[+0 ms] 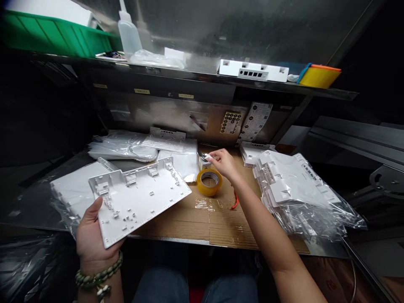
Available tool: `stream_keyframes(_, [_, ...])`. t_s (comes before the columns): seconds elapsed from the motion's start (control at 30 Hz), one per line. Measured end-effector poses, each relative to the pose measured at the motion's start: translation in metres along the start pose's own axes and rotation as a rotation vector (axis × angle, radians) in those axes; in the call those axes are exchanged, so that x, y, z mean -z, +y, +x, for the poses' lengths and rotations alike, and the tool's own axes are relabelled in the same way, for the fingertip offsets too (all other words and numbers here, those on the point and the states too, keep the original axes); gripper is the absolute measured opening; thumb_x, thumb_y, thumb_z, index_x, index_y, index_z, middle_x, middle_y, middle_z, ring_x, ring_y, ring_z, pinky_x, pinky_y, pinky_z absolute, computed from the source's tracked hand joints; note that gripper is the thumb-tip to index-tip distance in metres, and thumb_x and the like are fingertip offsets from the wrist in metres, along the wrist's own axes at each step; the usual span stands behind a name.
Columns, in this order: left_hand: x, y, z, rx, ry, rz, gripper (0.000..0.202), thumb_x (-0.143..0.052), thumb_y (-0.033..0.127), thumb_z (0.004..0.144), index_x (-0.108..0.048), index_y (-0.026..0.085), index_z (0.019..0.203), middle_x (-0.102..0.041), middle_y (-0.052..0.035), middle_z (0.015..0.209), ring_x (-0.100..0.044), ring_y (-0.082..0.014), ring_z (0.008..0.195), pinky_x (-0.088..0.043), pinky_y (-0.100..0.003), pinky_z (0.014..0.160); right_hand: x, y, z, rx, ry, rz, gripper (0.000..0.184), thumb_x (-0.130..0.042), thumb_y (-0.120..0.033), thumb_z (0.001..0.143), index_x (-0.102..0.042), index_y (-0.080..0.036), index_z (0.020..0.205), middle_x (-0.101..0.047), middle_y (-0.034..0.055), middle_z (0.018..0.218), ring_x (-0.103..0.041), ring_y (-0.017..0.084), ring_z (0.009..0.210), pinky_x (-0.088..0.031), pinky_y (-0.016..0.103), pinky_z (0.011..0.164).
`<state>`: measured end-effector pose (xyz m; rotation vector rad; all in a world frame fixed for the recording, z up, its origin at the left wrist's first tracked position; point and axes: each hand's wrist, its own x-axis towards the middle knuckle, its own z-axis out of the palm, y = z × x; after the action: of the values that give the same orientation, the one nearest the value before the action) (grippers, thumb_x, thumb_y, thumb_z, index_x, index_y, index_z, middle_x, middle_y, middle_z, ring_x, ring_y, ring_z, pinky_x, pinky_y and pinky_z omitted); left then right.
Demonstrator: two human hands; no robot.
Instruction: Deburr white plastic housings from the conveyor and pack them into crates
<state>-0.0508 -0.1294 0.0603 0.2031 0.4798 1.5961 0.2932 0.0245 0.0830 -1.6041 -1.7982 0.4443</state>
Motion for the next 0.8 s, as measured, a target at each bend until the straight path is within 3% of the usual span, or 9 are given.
stream_keyframes(0.1, [0.002,-0.002,0.002,0.034,0.075,-0.048,0.038,-0.048,0.031,0.100,-0.073,0.016,0.125,-0.080,-0.0127,0.106,-0.078,-0.0326,0.101,-0.042,-0.059,0.117,-0.003,-0.001,0.024,-0.018,0.074,-0.010,0.031,-0.062,-0.039,0.093,-0.076,-0.021,0.114,-0.073,0.0058,0.096,-0.069,0.019,0.084,-0.055,0.030,0.079])
stream_keyframes(0.23, [-0.007,-0.001,0.000,0.060,0.169,-0.126,0.042,-0.043,0.029,0.102,-0.070,0.012,0.130,-0.081,-0.0168,0.098,-0.076,-0.0342,0.104,-0.046,-0.060,0.113,-0.010,-0.002,0.043,-0.044,0.033,-0.008,0.031,-0.046,-0.031,0.099,-0.067,-0.021,0.118,-0.075,0.0021,0.089,-0.069,0.013,0.070,-0.053,0.023,0.066])
stream_keyframes(0.33, [-0.017,0.000,-0.002,0.039,0.237,-0.126,0.044,-0.041,0.027,0.102,-0.068,0.009,0.131,-0.081,-0.0177,0.094,-0.077,-0.0344,0.102,-0.049,-0.059,0.111,-0.012,-0.004,0.045,-0.063,0.043,-0.108,0.026,-0.045,-0.035,0.100,-0.066,-0.021,0.108,-0.076,0.0030,0.086,-0.070,0.017,0.072,-0.052,0.025,0.068])
stream_keyframes(0.4, [-0.022,0.001,-0.003,0.024,0.265,-0.125,0.044,-0.042,0.026,0.101,-0.067,0.009,0.134,-0.081,-0.0168,0.093,-0.077,-0.0343,0.102,-0.049,-0.059,0.111,-0.011,-0.005,0.043,-0.073,0.058,-0.207,0.025,-0.048,-0.035,0.101,-0.064,-0.021,0.114,-0.076,0.0048,0.084,-0.071,0.022,0.079,-0.051,0.030,0.074])
stream_keyframes(0.53, [-0.030,-0.001,-0.002,0.012,0.295,-0.116,0.046,-0.044,0.026,0.100,-0.062,0.011,0.140,-0.081,-0.0153,0.097,-0.076,-0.0345,0.106,-0.048,-0.060,0.112,-0.008,-0.009,0.041,-0.085,0.053,-0.382,0.036,-0.054,-0.027,0.098,-0.059,-0.014,0.131,-0.078,0.0130,0.097,-0.072,0.029,0.092,-0.049,0.036,0.083])
stream_keyframes(0.8, [-0.044,-0.012,0.003,0.056,0.299,-0.104,0.049,-0.043,0.028,0.101,-0.059,0.008,0.144,-0.081,-0.0163,0.099,-0.074,-0.0360,0.111,-0.045,-0.061,0.114,-0.017,-0.015,0.035,0.033,-0.064,-0.494,0.028,-0.059,-0.023,0.097,-0.079,-0.026,0.116,-0.075,0.0087,0.120,-0.070,0.026,0.110,-0.049,0.032,0.091])
